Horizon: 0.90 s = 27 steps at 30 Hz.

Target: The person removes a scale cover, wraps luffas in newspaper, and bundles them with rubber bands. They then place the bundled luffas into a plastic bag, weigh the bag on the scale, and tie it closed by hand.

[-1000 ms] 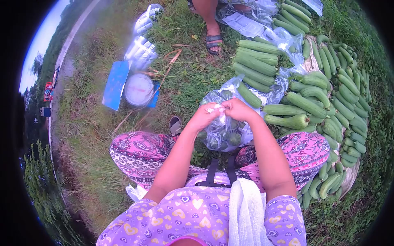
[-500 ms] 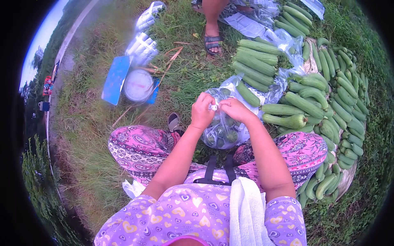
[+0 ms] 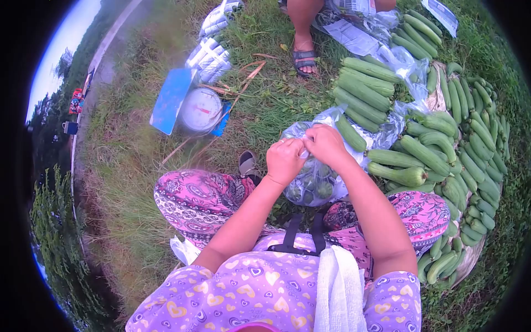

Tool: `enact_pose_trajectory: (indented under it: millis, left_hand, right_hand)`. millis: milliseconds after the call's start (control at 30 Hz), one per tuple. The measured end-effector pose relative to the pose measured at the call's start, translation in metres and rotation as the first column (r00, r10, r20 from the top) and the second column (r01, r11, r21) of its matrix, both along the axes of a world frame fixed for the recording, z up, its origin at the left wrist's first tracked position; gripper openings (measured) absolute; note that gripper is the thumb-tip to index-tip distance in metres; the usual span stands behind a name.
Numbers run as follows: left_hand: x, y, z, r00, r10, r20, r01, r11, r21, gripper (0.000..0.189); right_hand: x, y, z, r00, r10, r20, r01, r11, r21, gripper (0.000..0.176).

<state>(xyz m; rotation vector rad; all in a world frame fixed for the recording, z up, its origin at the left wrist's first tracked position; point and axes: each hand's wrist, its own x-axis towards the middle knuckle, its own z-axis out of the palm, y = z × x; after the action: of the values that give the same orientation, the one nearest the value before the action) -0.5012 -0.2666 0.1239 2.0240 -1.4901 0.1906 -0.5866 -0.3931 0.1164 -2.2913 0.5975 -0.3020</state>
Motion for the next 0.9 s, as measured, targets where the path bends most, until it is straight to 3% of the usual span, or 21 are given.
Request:
enact_pose_trajectory:
  millis: [33, 200, 433, 533, 667, 733, 800, 833, 867, 900]
  left_hand:
    - [0.000, 0.002, 0.002, 1.000, 0.007, 0.014, -0.007, 0.999, 0.046, 0.014]
    - [-0.004, 0.009, 0.012, 0.995, 0.085, 0.051, -0.098, 0.926, 0.366, 0.012]
    - [-0.032, 0.035, -0.020, 0.995, -0.086, -0.041, 0.094, 0.839, 0.535, 0.019]
    - [-0.041, 0.041, -0.034, 0.981, -0.140, -0.137, 0.194, 0.787, 0.586, 0.019]
    - [-0.035, 0.037, -0.044, 0.961, -0.142, -0.236, 0.250, 0.811, 0.528, 0.017]
    - [-0.031, 0.033, -0.036, 0.954, -0.146, -0.262, 0.252, 0.862, 0.439, 0.016]
    - [-0.025, 0.028, -0.020, 0.943, -0.136, -0.304, 0.200, 0.961, 0.190, 0.015]
    - [-0.021, 0.026, -0.009, 0.935, -0.133, -0.329, 0.162, 0.985, 0.063, 0.015]
    - [-0.015, 0.023, -0.004, 0.931, -0.145, -0.334, 0.126, 0.989, -0.079, 0.014]
    - [-0.015, 0.019, -0.011, 0.862, -0.163, -0.480, 0.100, 0.983, -0.155, 0.015]
  right_hand:
    - [0.002, 0.001, 0.005, 0.998, 0.044, 0.048, -0.033, 0.974, -0.226, 0.016]
    - [0.022, -0.005, 0.009, 0.975, 0.210, -0.070, -0.221, 0.932, -0.288, 0.019]
    - [0.045, -0.021, -0.030, 0.932, 0.321, -0.167, -0.359, 0.765, -0.535, 0.019]
    - [0.050, -0.033, -0.049, 0.899, 0.306, -0.312, -0.432, 0.735, -0.522, 0.021]
    - [0.048, -0.039, -0.056, 0.916, 0.198, -0.348, -0.354, 0.806, -0.474, 0.023]
    - [0.042, -0.038, -0.052, 0.978, 0.110, -0.179, -0.177, 0.889, -0.422, 0.023]
    - [0.032, -0.030, -0.044, 0.998, -0.065, -0.028, 0.056, 0.966, -0.253, 0.027]
    - [0.029, -0.022, -0.041, 0.983, -0.163, 0.089, 0.144, 0.971, 0.189, 0.026]
    - [0.027, -0.011, -0.038, 0.942, -0.303, 0.145, 0.158, 0.782, 0.603, 0.025]
    - [0.025, 0.001, -0.034, 0.881, -0.455, 0.132, 0.093, 0.439, 0.894, 0.025]
